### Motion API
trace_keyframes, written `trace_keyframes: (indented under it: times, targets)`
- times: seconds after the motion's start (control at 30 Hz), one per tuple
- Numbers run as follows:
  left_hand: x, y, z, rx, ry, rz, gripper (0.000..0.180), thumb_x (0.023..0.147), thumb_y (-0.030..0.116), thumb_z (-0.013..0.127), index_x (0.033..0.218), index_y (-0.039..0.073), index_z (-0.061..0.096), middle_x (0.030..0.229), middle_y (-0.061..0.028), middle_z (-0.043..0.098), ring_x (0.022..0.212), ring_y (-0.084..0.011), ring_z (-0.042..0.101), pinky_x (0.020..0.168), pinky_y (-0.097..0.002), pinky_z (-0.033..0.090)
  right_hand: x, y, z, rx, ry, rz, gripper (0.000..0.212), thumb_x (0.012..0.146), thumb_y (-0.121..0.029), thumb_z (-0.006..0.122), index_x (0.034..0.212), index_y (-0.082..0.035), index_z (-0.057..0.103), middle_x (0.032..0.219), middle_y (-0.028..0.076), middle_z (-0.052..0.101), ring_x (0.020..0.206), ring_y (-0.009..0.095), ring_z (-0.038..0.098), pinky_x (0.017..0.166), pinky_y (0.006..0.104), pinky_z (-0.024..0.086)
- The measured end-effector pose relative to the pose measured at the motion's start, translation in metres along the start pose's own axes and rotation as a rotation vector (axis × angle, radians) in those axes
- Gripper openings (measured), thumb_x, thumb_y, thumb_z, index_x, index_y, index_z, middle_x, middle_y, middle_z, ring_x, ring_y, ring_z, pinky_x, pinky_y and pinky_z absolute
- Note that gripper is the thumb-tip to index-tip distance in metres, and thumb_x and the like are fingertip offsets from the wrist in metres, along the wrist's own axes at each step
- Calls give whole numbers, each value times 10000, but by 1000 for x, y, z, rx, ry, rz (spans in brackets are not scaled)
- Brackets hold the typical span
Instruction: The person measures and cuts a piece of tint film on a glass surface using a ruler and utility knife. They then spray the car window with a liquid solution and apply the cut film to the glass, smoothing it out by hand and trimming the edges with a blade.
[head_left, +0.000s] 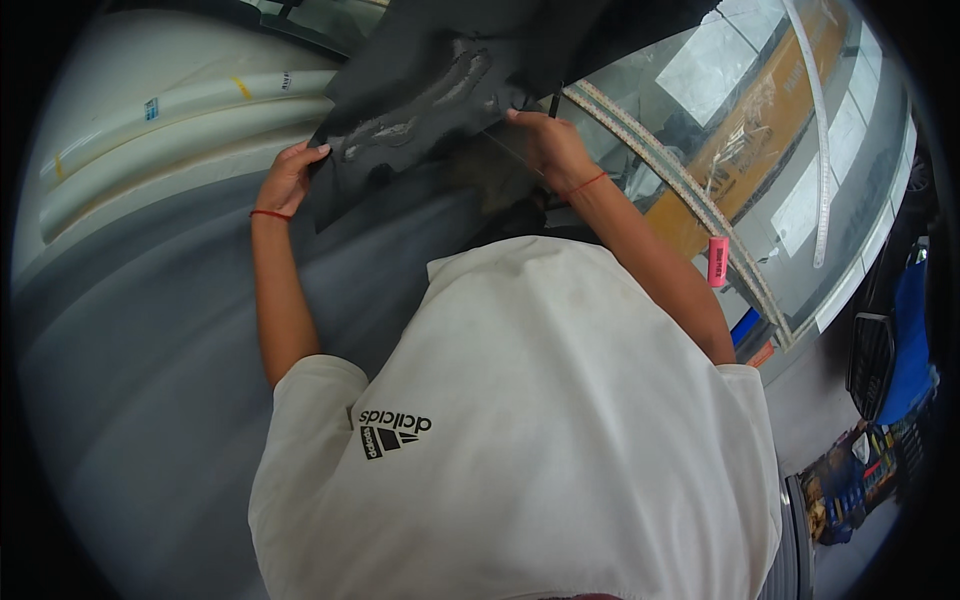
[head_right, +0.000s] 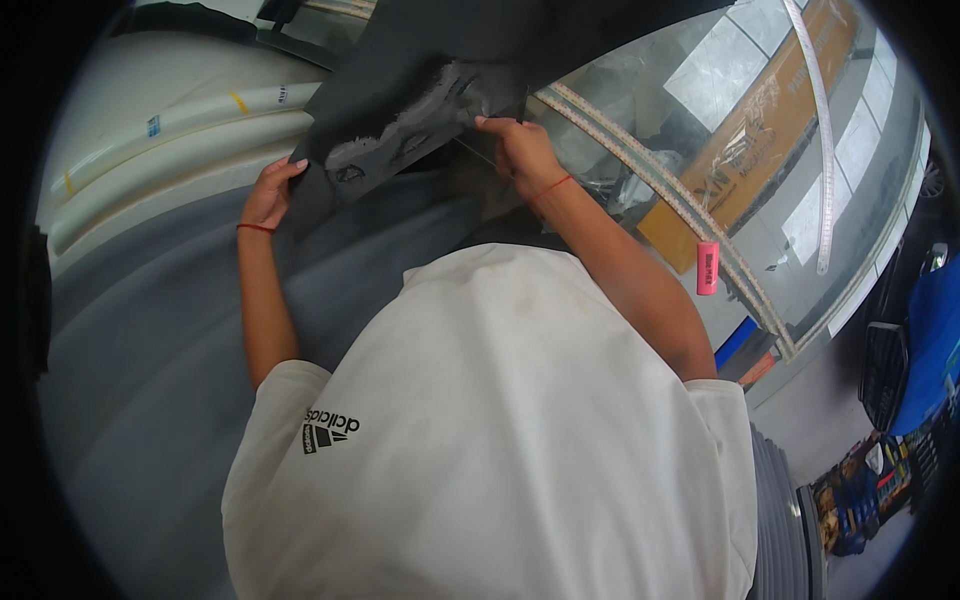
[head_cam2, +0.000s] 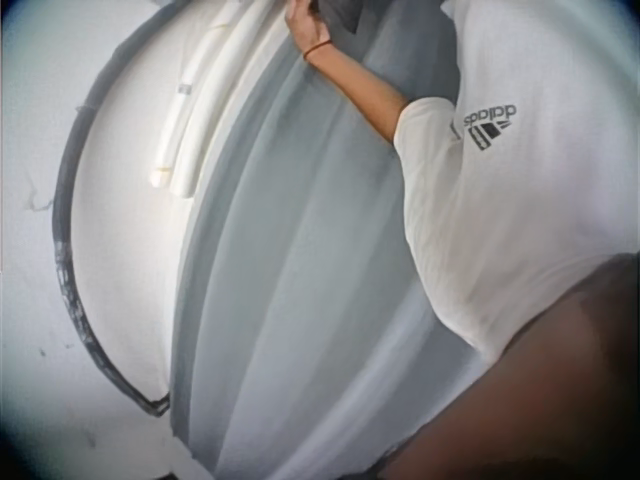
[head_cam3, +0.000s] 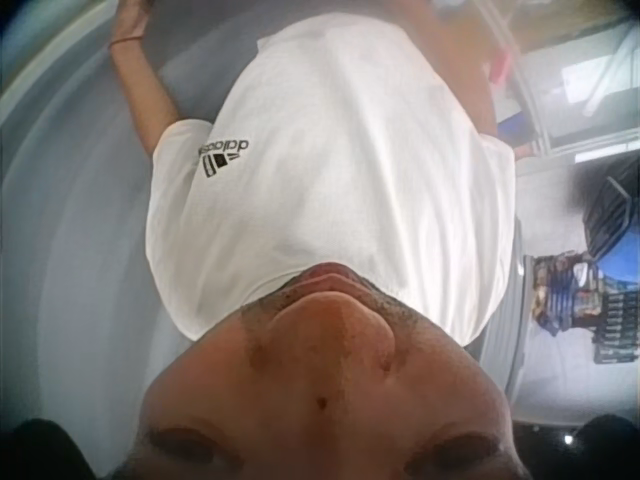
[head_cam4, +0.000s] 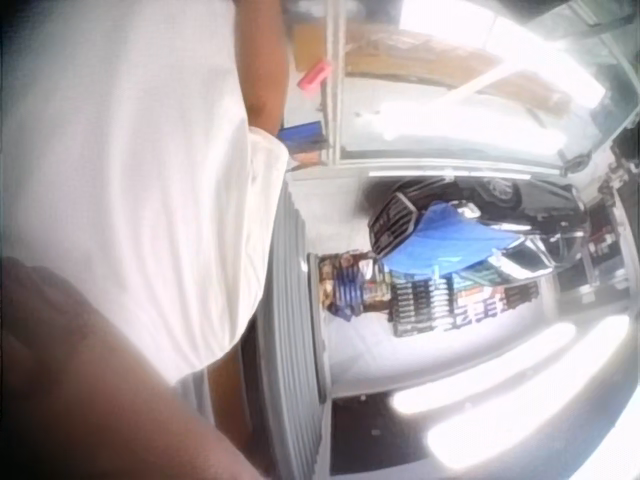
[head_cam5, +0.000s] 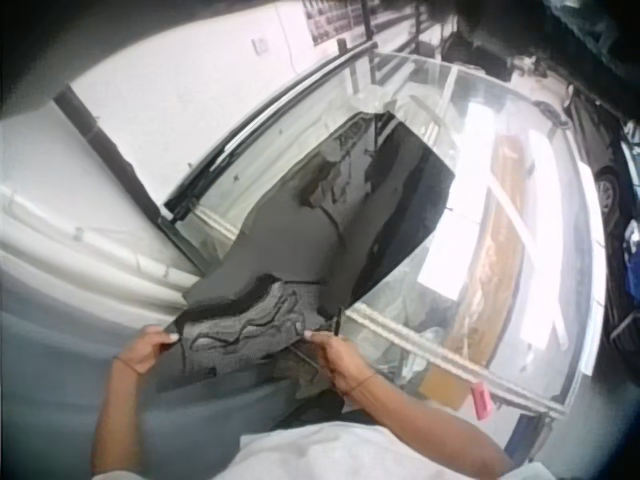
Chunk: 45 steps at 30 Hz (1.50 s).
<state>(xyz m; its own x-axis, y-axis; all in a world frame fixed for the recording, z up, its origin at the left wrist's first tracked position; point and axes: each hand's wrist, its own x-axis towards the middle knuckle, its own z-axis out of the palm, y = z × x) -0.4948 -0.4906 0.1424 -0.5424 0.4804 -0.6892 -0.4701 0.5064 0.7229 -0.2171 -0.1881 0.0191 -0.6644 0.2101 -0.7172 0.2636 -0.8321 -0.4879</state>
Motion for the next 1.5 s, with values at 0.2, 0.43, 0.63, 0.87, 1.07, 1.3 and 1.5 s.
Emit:
trace_keyframes:
  times: [0.2, 0.43, 0.63, 0.87, 1.07, 1.3, 1.5]
  targets:
    - [4, -14, -3, 7, 20, 7, 366, 988, 113, 698, 1314, -54, 683, 1215, -72, 738, 1148, -157, 663, 1049, -305, 481, -3, 7, -13, -16, 88, -74, 200, 931, -247, 791, 835, -97, 700, 570, -57, 403, 446, 85, 331, 453, 288, 224]
    - [-8, -6, -2, -18, 13, 71, 350, 985, 102, 656, 1294, -59, 690, 1208, -94, 752, 1126, -185, 689, 1034, -332, 508, 3, -25, -30, 203, 235, -149, 311, 962, -390, 800, 939, -129, 632, 568, -95, 279, 465, 69, 280, 475, 278, 198]
    - [-17, -6, -6, 25, 5, 74, 375, 974, 147, 655, 1302, -33, 686, 1181, -76, 751, 1097, -172, 697, 1011, -319, 518, 25, -75, -32, 55, 414, -449, 254, 943, -197, 787, 757, -104, 639, 586, -42, 465, 481, 94, 370, 479, 306, 296]
    - [-19, -61, -36, -102, -80, 9, 351, 960, 110, 671, 1271, -53, 681, 1154, -84, 766, 1013, -166, 726, 957, -290, 543, -15, -126, 18, -600, 630, -864, 314, 830, -253, 762, 772, 47, 688, 662, 208, 645, 620, 323, 672, 618, 434, 505]
    - [-27, -114, 35, -359, -210, -52, 302, 1006, 49, 641, 1301, -6, 674, 1208, -106, 760, 1129, -212, 718, 1073, -354, 534, -47, -145, -4, -646, 626, -937, 335, 833, -286, 726, 787, 45, 694, 687, 255, 625, 646, 403, 668, 633, 458, 514]
    - [-16, -166, 199, -504, -268, -249, 187, 1040, 90, 659, 1222, 94, 702, 1205, -62, 764, 1138, -210, 713, 1009, -435, 553, -36, -162, -146, -595, 675, -828, 396, 909, -389, 754, 938, 3, 795, 731, 191, 719, 654, 282, 690, 666, 424, 533]
    - [-13, -171, 312, -441, -326, -373, 11, 1042, 128, 690, 1039, 136, 682, 1090, -73, 755, 1005, -271, 744, 990, -486, 570, -198, -116, -288, -690, 657, -704, 381, 982, -360, 749, 1171, -31, 788, 865, -53, 667, 771, 52, 536, 672, 242, 425]
